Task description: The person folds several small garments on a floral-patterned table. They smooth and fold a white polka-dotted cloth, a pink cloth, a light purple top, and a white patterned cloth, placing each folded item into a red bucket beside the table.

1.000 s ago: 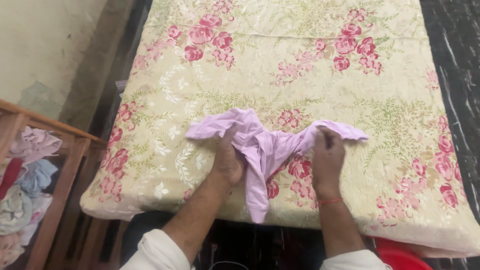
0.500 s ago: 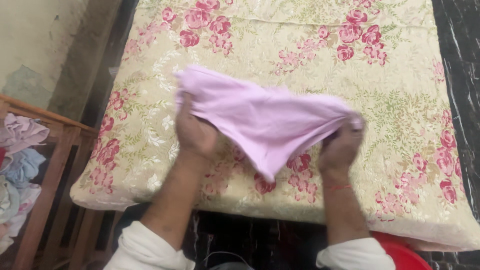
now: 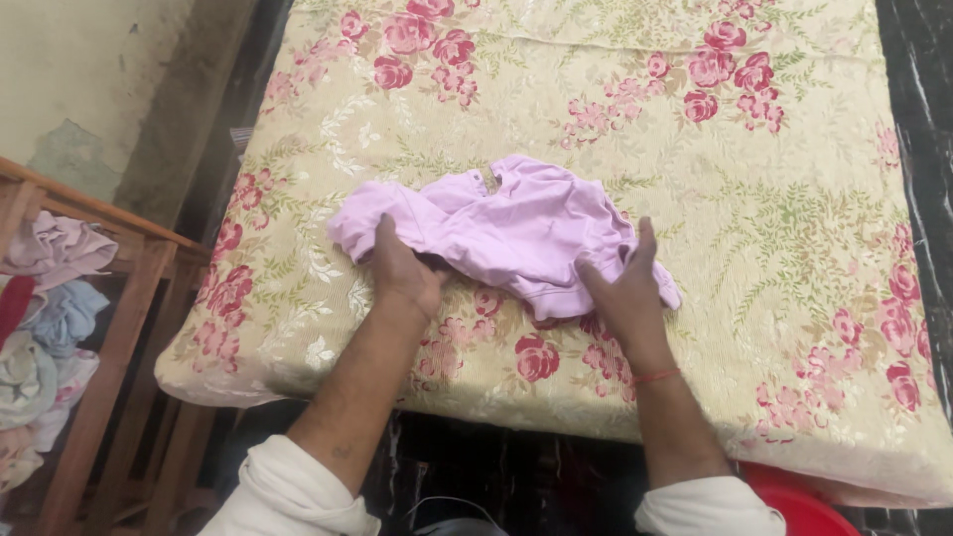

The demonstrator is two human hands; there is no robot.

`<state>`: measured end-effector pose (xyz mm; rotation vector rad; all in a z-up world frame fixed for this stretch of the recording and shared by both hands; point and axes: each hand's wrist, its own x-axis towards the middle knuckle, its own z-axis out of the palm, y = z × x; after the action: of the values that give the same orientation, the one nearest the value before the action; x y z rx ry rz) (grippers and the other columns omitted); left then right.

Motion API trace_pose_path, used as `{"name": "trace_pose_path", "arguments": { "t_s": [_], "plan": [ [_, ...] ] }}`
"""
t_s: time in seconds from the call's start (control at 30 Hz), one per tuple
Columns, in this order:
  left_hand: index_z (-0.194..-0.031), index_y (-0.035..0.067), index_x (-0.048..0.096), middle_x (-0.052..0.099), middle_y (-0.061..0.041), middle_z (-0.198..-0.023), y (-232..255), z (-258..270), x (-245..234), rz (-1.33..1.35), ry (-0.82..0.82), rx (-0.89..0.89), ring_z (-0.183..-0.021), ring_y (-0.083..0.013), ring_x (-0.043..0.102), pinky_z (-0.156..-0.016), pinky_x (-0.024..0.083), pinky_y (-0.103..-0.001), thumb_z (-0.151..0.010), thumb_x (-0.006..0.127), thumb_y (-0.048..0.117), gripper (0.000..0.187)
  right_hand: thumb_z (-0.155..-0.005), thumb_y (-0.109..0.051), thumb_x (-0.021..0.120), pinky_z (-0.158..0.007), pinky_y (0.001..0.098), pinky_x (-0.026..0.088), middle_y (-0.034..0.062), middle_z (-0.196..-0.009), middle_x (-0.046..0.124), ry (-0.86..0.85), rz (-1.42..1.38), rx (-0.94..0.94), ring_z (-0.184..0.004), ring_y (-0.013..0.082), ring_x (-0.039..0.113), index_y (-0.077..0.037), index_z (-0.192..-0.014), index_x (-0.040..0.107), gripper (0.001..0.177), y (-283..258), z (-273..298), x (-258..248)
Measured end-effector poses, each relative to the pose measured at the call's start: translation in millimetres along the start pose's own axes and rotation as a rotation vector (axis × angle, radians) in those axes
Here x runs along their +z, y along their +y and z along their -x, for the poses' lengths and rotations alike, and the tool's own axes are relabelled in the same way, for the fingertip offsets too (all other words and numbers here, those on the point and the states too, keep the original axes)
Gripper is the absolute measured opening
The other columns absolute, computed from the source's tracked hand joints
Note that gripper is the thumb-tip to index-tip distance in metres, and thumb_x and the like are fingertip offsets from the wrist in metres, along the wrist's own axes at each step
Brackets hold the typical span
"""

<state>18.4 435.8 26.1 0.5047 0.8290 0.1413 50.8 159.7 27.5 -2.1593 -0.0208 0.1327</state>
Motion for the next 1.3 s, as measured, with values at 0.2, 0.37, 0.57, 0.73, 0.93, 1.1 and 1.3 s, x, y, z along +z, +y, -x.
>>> {"name": "trace_pose_path", "arguments": {
  "t_s": [0.2,0.37,0.57,0.73,0.93,1.1,1.3],
  "plan": [
    [-0.146,0.001,0.043,0.058,-0.021,-0.143,-6.6,2.5,1.0,0.002,-0.087,-0.188,-0.131,-0.0342,0.058,-0.113,0.046,-0.054,-0.102,0.041,0.039,0.057,-0.084,-0.012,0.067,-0.115,0.0454,0.043,0.0245,-0.162,0.031,-0.189,-0.206,0.089,-0.148,0.0382,0.039,-0.009,-0.164,0.007,0.099,-26.3,3.2,-3.7],
    [-0.136,0.000,0.052,0.066,-0.019,-0.134,0.4,4.5,-0.4,0.230,-0.380,-0.009,-0.127,-0.0313,0.064,-0.115,0.049,-0.045,-0.104,0.048,0.029,0.044,-0.087,-0.008,0.060,-0.117,0.0549,0.040,0.0252,-0.156,0.041,-0.307,-1.151,0.059,-0.143,0.0436,0.045,-0.013,-0.164,0.015,0.089,-46.7,9.3,-25.5],
    [-0.136,0.008,0.055,0.063,-0.011,-0.131,8.4,10.1,-0.5,0.309,-0.586,0.156,-0.123,-0.0284,0.060,-0.112,0.046,-0.048,-0.106,0.050,0.037,0.042,-0.097,-0.017,0.061,-0.125,0.0582,0.037,0.0198,-0.156,0.045,-0.312,-1.299,-0.019,-0.146,0.0377,0.046,-0.015,-0.168,0.023,0.081,-25.0,11.1,-31.0],
    [-0.140,0.004,0.052,0.059,-0.016,-0.141,8.7,4.9,2.7,0.267,-0.396,0.125,-0.134,-0.0316,0.054,-0.116,0.041,-0.046,-0.102,0.044,0.041,0.053,-0.094,-0.010,0.066,-0.119,0.0601,0.039,0.0172,-0.156,0.034,-0.266,-1.280,-0.054,-0.146,0.0372,0.047,-0.019,-0.174,0.005,0.101,-22.0,4.4,-19.5],
    [-0.144,0.001,0.046,0.055,-0.019,-0.148,1.8,7.7,4.8,0.222,-0.367,0.063,-0.140,-0.0328,0.051,-0.120,0.037,-0.046,-0.105,0.035,0.044,0.060,-0.090,-0.005,0.061,-0.099,0.0537,0.059,0.0265,-0.161,0.032,-0.158,-0.965,0.045,-0.131,0.0394,0.055,-0.026,-0.161,-0.018,0.109,-42.7,5.5,-11.5],
    [-0.145,0.000,0.045,0.056,-0.019,-0.145,-0.9,15.6,9.1,0.308,-0.545,0.045,-0.136,-0.0327,0.054,-0.119,0.040,-0.047,-0.107,0.038,0.041,0.057,-0.091,-0.002,0.059,-0.098,0.0439,0.056,0.0265,-0.158,0.032,-0.162,-0.649,0.148,-0.128,0.0352,0.060,-0.025,-0.162,-0.015,0.106,-47.2,9.6,1.7],
    [-0.132,0.004,0.052,0.064,-0.012,-0.120,13.7,29.3,16.7,0.274,-0.429,0.176,-0.117,-0.0270,0.062,-0.109,0.049,-0.045,-0.106,0.045,0.038,0.043,-0.098,-0.012,0.055,-0.099,0.0410,0.059,0.0254,-0.154,0.040,-0.221,-0.955,0.183,-0.125,0.0307,0.061,-0.016,-0.166,0.007,0.083,-37.5,4.6,-4.4]
  ]
}}
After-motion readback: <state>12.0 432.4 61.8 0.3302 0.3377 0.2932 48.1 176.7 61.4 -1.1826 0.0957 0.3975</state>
